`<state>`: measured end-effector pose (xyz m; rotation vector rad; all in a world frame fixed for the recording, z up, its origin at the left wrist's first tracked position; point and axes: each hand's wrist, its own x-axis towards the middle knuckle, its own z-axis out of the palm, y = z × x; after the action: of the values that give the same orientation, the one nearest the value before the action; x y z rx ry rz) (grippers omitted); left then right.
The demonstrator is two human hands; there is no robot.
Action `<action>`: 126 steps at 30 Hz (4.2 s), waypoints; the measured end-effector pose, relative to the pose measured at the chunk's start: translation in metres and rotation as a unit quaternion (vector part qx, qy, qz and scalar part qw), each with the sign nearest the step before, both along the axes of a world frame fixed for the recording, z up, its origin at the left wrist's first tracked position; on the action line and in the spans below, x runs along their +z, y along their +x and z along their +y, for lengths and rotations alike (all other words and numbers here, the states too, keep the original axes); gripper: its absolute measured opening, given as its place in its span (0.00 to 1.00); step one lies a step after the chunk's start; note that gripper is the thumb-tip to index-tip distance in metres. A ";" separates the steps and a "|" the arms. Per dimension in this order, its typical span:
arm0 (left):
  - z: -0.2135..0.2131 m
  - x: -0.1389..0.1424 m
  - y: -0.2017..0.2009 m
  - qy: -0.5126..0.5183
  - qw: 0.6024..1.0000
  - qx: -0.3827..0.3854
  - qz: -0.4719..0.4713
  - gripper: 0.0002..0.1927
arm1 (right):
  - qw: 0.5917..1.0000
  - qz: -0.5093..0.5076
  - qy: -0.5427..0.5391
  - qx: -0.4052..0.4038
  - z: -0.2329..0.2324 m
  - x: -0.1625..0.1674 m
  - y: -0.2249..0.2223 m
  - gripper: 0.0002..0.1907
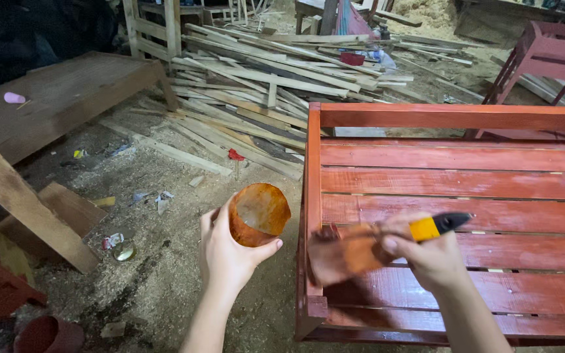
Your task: The person applies a reddish wood stain to a slatted wooden furniture frame, holding a container of stain in one hand and wiping the stain onto the wood surfaces with an applicator in the other. They work around the piece, coating the top slats, rails, and side panels, reloading the applicator from the container as they go.
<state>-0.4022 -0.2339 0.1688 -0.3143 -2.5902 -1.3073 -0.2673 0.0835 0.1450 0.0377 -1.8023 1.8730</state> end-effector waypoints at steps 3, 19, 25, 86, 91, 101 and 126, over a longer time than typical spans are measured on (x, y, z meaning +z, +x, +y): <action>0.004 -0.001 -0.002 -0.005 1.000 0.001 -0.012 0.57 | 0.998 0.037 0.032 -0.029 0.005 0.001 -0.026 0.16; -0.019 0.001 -0.001 0.020 0.998 -0.062 0.011 0.59 | 0.995 0.042 -0.022 -0.084 -0.013 -0.021 -0.027 0.19; -0.021 0.006 -0.004 0.043 0.993 -0.091 0.064 0.57 | 0.999 0.025 -0.022 -0.030 -0.013 -0.017 -0.010 0.18; -0.026 0.019 -0.010 0.060 0.996 -0.053 0.032 0.58 | 0.974 0.089 0.141 -0.150 0.004 0.054 -0.111 0.17; -0.018 0.020 -0.017 0.058 0.996 -0.054 0.038 0.57 | 0.972 0.087 0.114 -0.184 0.015 0.089 -0.174 0.17; 0.000 0.033 -0.036 0.050 0.996 -0.077 -0.009 0.59 | 0.969 0.131 0.142 -0.156 -0.004 0.146 -0.222 0.14; -0.016 0.027 -0.053 0.058 0.996 -0.062 0.008 0.54 | 0.864 0.034 0.461 -0.201 -0.029 0.149 -0.223 0.12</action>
<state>-0.4550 -0.2499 0.1953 -0.4702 -2.5053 -1.4832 -0.4904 0.0546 0.2941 0.0632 -2.2672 0.6047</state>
